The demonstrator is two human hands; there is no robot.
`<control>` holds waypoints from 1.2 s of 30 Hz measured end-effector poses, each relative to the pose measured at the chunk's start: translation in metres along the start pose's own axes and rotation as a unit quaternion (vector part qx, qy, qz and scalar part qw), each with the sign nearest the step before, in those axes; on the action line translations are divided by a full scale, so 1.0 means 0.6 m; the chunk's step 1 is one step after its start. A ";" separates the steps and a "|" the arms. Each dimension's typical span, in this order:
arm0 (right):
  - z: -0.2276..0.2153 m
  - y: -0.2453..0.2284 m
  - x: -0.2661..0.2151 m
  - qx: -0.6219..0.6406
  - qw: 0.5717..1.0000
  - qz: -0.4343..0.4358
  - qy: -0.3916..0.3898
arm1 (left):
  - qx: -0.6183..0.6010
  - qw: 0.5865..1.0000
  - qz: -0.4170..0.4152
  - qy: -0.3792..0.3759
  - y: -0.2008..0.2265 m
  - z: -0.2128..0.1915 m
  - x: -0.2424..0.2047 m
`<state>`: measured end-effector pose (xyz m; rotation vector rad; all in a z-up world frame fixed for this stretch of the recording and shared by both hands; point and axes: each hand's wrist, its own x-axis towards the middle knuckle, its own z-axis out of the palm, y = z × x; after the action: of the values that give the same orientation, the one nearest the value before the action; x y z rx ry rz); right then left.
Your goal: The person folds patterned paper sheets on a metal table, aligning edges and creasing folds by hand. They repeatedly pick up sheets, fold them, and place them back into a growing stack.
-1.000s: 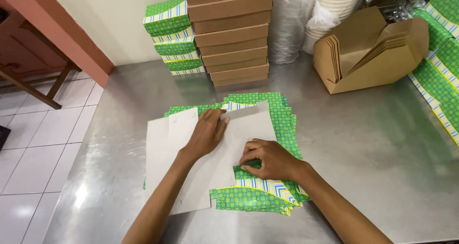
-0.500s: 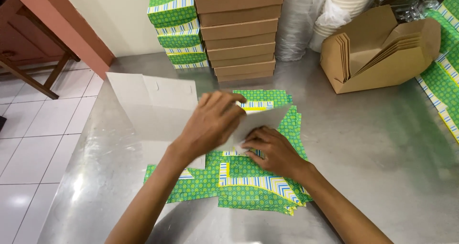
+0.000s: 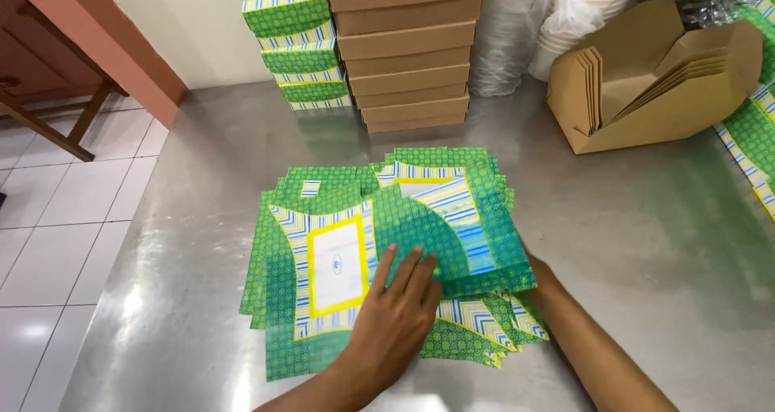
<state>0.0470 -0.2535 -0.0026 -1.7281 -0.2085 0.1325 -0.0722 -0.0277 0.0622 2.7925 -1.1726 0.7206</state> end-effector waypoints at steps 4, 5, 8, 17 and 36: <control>-0.036 0.005 0.006 0.163 0.979 0.123 0.002 | -0.029 0.996 0.005 -0.087 0.009 0.065 -0.031; -0.045 0.004 0.009 0.203 0.968 0.151 0.004 | -0.053 0.994 0.017 -0.092 0.009 0.073 -0.035; -0.060 -0.009 0.013 0.243 0.953 0.181 -0.002 | -0.082 0.993 0.030 -0.084 0.004 0.079 -0.027; -0.024 -0.077 0.002 0.080 0.989 0.120 0.033 | -0.225 0.968 0.003 -0.113 -0.049 0.083 0.030; -0.049 -0.098 -0.032 -0.393 0.884 0.150 -0.201 | -0.334 0.932 -0.097 -0.099 -0.112 0.109 0.031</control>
<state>0.0306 -0.2769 0.0600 -2.5297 -0.3261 0.7228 0.0114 -0.0050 0.0216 2.3675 -0.9123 -0.0011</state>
